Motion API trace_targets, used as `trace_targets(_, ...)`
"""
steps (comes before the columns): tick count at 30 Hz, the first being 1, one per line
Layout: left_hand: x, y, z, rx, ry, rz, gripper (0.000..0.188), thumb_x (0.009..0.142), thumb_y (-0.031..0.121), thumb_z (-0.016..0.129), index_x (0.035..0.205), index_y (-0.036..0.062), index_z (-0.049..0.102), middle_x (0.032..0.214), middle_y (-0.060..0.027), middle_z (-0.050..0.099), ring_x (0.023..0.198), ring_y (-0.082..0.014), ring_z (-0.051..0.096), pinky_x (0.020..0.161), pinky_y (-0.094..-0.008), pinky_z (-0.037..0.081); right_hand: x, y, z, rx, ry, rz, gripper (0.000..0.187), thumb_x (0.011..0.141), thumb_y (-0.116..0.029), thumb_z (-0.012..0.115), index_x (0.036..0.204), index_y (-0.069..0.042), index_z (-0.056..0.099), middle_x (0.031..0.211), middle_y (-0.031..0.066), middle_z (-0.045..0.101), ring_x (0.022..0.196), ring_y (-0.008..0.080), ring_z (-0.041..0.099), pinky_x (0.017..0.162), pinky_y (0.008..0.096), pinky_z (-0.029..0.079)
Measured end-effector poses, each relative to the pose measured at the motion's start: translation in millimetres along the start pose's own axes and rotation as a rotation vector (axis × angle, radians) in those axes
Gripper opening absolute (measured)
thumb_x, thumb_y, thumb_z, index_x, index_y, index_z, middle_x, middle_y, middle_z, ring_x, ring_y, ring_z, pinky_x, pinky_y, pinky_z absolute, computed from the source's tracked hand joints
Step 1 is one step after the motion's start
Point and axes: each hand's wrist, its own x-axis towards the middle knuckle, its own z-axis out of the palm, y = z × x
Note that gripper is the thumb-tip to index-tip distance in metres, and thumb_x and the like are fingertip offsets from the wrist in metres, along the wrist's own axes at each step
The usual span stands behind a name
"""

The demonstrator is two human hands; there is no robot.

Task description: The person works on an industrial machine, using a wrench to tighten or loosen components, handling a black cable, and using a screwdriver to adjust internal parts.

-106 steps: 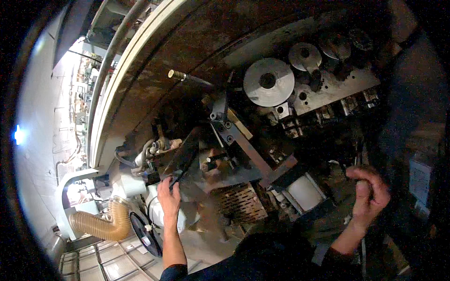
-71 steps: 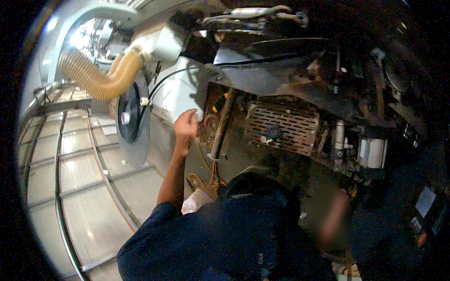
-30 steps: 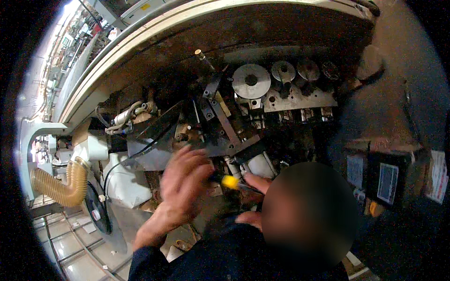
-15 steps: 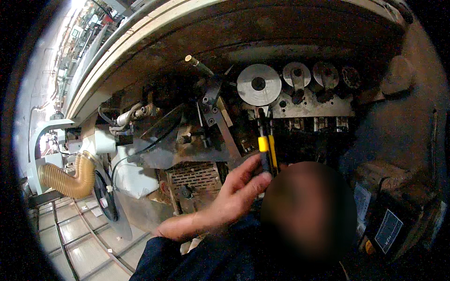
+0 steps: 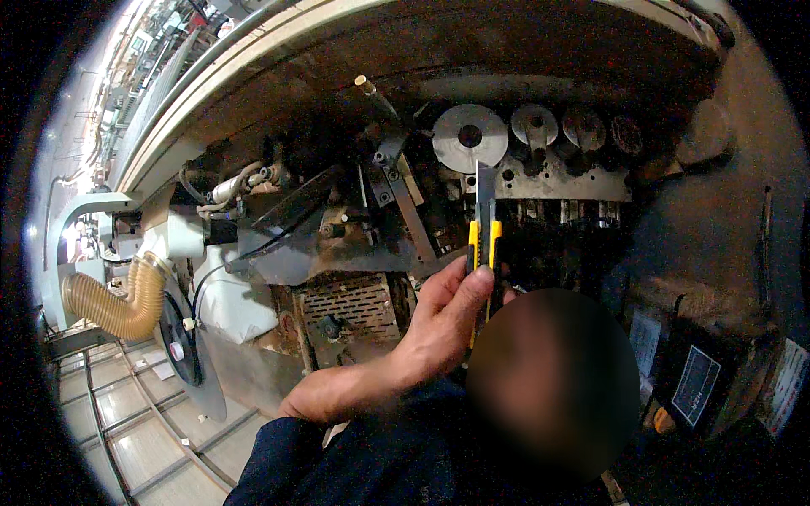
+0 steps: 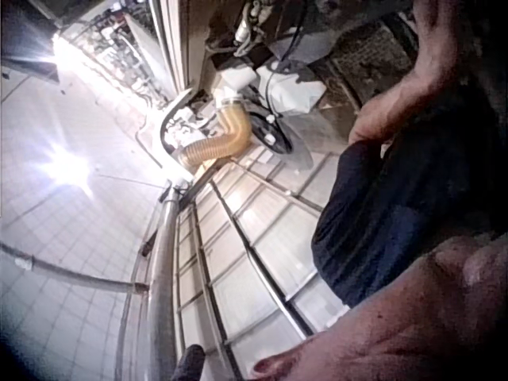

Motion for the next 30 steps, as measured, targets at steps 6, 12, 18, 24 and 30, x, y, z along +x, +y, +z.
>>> trace_targets(6,0.7,2.7,1.8,0.035,0.034,-0.201,0.042,0.102,0.042,0.04,0.102,0.0036,0.056,0.079,-0.0038,0.062,0.065,-0.0114,0.057,0.061,-0.0274,0.05,-3.9,0.9,-2.0,-0.094,0.013,-0.13,0.089,0.072,-0.017,0.084,0.141,0.006,0.032,0.129,0.019,0.056,0.105,0.0268,0.062,0.09,0.0359,0.051)
trace_targets(12,-3.1,-2.0,18.6,-0.238,0.144,-0.267,0.049,0.101,0.051,0.034,0.113,0.0077,0.054,0.097,-0.0082,0.063,0.088,-0.0217,0.062,0.082,-0.0372,0.051,-2.7,-6.2,9.7,-0.393,0.227,-0.092,0.043,0.093,-0.024,0.055,0.123,0.006,0.05,0.116,0.0218,0.06,0.108,0.0328,0.061,0.092,0.0416,0.049)
trace_targets(18,9.1,2.2,6.4,-0.155,0.038,-0.291,0.039,0.102,0.042,0.042,0.117,0.0091,0.057,0.107,-0.0042,0.062,0.096,-0.0168,0.057,0.09,-0.0373,0.046,13.6,-20.8,-15.7,-0.432,0.213,-0.042,0.044,0.097,-0.016,0.035,0.127,0.013,0.049,0.122,0.0271,0.058,0.11,0.0378,0.06,0.096,0.0406,0.047)
trace_targets(24,18.6,9.2,0.9,-0.069,0.061,-0.254,0.041,0.102,0.041,0.041,0.109,0.0049,0.061,0.1,-0.0047,0.064,0.088,-0.0139,0.058,0.079,-0.0315,0.048,48.2,-17.4,-19.8,-0.174,0.166,-0.156,0.069,0.086,-0.046,0.065,0.127,0.007,0.051,0.118,0.0209,0.06,0.099,0.0305,0.062,0.088,0.0371,0.048)
trace_targets(30,13.3,13.9,-25.9,-0.068,-0.186,-0.164,0.043,0.103,0.037,0.041,0.118,0.0,0.057,0.099,-0.0051,0.063,0.086,-0.0127,0.058,0.077,-0.0293,0.049,83.8,-18.1,-21.7,-0.442,0.099,-0.358,0.05,0.081,-0.014,0.073,0.122,0.007,0.052,0.105,0.0191,0.064,0.086,0.033,0.065,0.071,0.0366,0.053)
